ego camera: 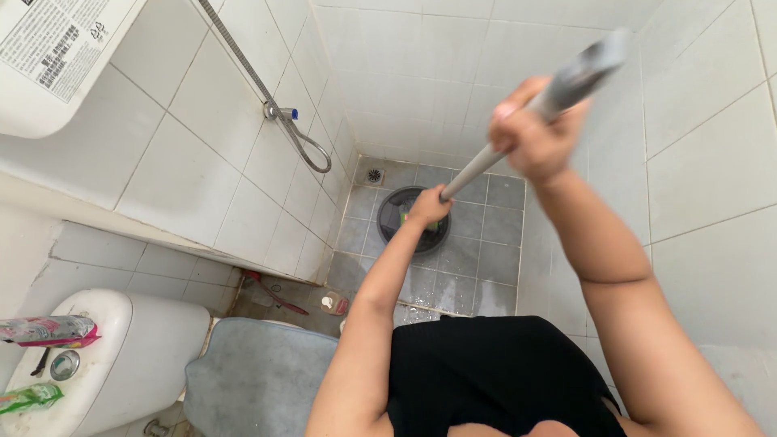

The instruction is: The person is mopping the tiled floor in a bathroom and then a kitchen area.

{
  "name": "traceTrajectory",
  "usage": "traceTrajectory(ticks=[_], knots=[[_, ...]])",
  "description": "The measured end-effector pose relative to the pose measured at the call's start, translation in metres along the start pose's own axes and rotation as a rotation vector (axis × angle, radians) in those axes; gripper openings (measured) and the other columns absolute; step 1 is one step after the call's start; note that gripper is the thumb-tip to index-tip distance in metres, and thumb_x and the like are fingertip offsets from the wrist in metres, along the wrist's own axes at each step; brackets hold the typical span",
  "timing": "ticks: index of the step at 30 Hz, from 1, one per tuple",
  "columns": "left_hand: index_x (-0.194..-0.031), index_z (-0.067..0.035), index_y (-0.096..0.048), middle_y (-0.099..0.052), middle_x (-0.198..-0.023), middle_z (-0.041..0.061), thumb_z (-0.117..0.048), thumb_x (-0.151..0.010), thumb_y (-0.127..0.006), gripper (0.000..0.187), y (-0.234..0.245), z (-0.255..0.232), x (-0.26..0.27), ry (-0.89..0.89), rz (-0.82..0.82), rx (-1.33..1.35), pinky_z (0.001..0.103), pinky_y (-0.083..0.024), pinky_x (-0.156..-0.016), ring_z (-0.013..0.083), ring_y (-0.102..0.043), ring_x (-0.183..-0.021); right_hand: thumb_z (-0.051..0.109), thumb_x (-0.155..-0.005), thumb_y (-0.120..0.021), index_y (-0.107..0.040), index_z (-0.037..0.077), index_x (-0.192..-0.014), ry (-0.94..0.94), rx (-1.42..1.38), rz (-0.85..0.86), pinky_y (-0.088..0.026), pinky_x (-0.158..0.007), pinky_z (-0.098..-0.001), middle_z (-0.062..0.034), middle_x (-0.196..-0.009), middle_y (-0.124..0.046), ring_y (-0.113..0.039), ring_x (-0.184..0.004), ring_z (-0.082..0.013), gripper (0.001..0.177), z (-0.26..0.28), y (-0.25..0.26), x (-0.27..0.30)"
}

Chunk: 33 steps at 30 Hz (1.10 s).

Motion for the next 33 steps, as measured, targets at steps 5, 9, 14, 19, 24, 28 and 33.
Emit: traceTrajectory(ticks=[5,9,14,19,24,28,33], knots=[[-0.107,-0.009,-0.070,-0.075,-0.096,0.018,-0.040,-0.082,-0.077,0.040,-0.012,0.024,0.015,0.094,0.183,0.098,0.045,-0.057,-0.084,0.0375,-0.073,-0.096,-0.003,-0.096,-0.064,-0.053,0.003,-0.076,-0.261,0.059,-0.058,-0.041,-0.047,-0.0282,-0.0034,-0.062,-0.054,-0.052,-0.051,-0.0116,0.023,-0.083,0.002,0.054],[-0.107,-0.009,-0.072,-0.076,-0.099,0.017,-0.041,-0.081,-0.079,0.042,-0.015,0.049,0.032,0.118,0.203,0.066,0.044,-0.056,-0.086,0.0353,-0.074,-0.098,-0.003,-0.095,-0.064,-0.055,0.002,-0.075,-0.273,0.074,-0.075,-0.041,-0.048,-0.0273,-0.0019,-0.062,-0.054,-0.052,-0.052,-0.0098,0.023,-0.111,-0.007,0.092],[-0.110,-0.008,-0.073,-0.077,-0.104,0.017,-0.041,-0.080,-0.079,0.045,0.005,0.044,0.041,0.170,0.195,0.138,0.043,-0.055,-0.087,0.0337,-0.074,-0.102,-0.004,-0.092,-0.067,-0.057,0.002,-0.071,-0.237,0.208,0.015,-0.042,-0.052,-0.0260,0.0006,-0.065,-0.057,-0.051,-0.058,-0.0062,0.024,-0.146,-0.020,0.112],[-0.111,-0.006,-0.072,-0.078,-0.106,0.017,-0.040,-0.089,-0.068,0.041,-0.001,0.064,0.043,0.235,0.173,0.235,0.042,-0.055,-0.090,0.0314,-0.074,-0.107,-0.003,-0.090,-0.069,-0.054,0.003,-0.070,-0.257,0.161,0.032,-0.041,-0.055,-0.0257,0.0015,-0.065,-0.054,-0.048,-0.061,-0.0056,0.026,-0.171,-0.026,0.117],[-0.119,-0.006,-0.070,-0.075,-0.113,0.017,-0.034,-0.094,-0.063,0.038,-0.008,0.073,0.043,0.258,0.216,0.263,0.041,-0.052,-0.096,0.0303,-0.069,-0.117,-0.003,-0.087,-0.070,-0.055,0.002,-0.072,-0.282,0.104,0.044,-0.043,-0.056,-0.0256,0.0009,-0.067,-0.056,-0.051,-0.063,-0.0059,0.022,-0.184,-0.028,0.129],[-0.135,-0.009,-0.060,-0.070,-0.123,0.015,-0.021,-0.092,-0.059,0.044,-0.003,0.062,0.045,0.065,0.211,0.353,0.041,-0.050,-0.098,0.0280,-0.064,-0.121,-0.002,-0.086,-0.072,-0.056,0.002,-0.073,-0.250,0.126,0.050,-0.046,-0.058,-0.0252,0.0004,-0.069,-0.058,-0.053,-0.064,-0.0062,0.021,-0.193,-0.025,0.139],[-0.139,-0.010,-0.059,-0.070,-0.125,0.018,-0.017,-0.095,-0.056,0.045,0.005,0.046,0.050,0.230,0.289,0.396,0.046,-0.051,-0.093,0.0327,-0.066,-0.113,-0.001,-0.085,-0.073,-0.056,0.002,-0.073,-0.246,0.142,0.044,-0.045,-0.058,-0.0252,0.0000,-0.069,-0.058,-0.052,-0.064,-0.0062,0.021,-0.194,-0.022,0.144]])
Point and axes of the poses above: each hand's wrist, its own x-axis away from the middle knuckle, its own y-axis out of the back of the hand, z = x × y, the point moved 2 cm from there along -x, towards the middle knuckle
